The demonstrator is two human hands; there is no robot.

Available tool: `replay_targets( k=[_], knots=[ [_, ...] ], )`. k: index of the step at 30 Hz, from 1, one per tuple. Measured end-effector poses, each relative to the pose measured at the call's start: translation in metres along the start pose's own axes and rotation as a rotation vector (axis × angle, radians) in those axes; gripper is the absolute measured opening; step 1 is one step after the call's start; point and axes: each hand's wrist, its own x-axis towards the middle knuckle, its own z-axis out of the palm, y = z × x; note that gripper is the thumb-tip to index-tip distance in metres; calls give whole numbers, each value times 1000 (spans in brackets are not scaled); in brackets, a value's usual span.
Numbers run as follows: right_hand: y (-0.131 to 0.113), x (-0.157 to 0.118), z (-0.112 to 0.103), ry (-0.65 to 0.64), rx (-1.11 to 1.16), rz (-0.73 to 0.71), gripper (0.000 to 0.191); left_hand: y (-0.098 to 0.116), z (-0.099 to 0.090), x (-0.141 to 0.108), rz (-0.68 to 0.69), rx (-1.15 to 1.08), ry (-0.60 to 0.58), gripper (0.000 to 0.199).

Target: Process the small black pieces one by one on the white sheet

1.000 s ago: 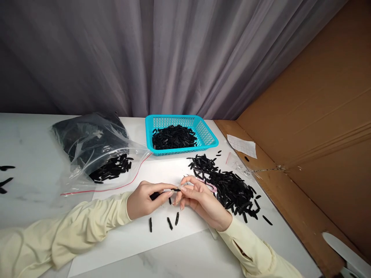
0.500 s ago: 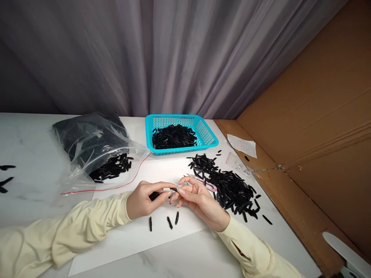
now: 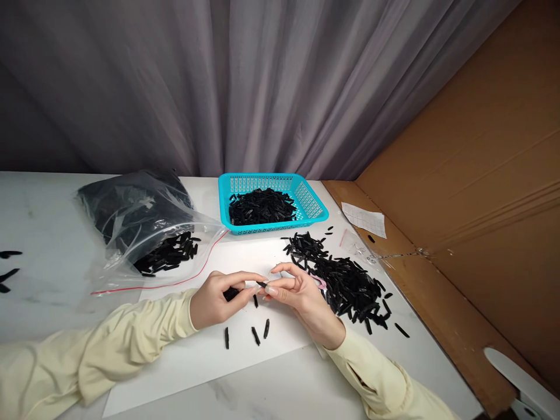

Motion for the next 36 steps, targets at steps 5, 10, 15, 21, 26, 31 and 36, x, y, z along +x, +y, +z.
replay_targets(
  k=[5,10,15,21,26,31,36],
  knots=[
    [-1,0,1,29,-32,-15,37,-2,2,-2,-20,-34,1,23],
    [0,-1,0,71,-106,-21,39,-7,6,-5,-57,-96,5,22],
    [-21,9,-5,196,-329,-146,38,-3,1,3,-400,-328,12,30],
    [-80,65,-10,277,-906,-582,25,-4,-4,16,-693,-678,60,40],
    [-72,68,1,165,-1253,-616,22,-12,-6,19,-754,-773,98,32],
    [-23,25,22,-115,-1357,-452,9,-17,-9,20,-779,-857,139,24],
    [7,27,28,-300,-1211,-397,22,-18,-9,20,-765,-865,131,21]
  ],
)
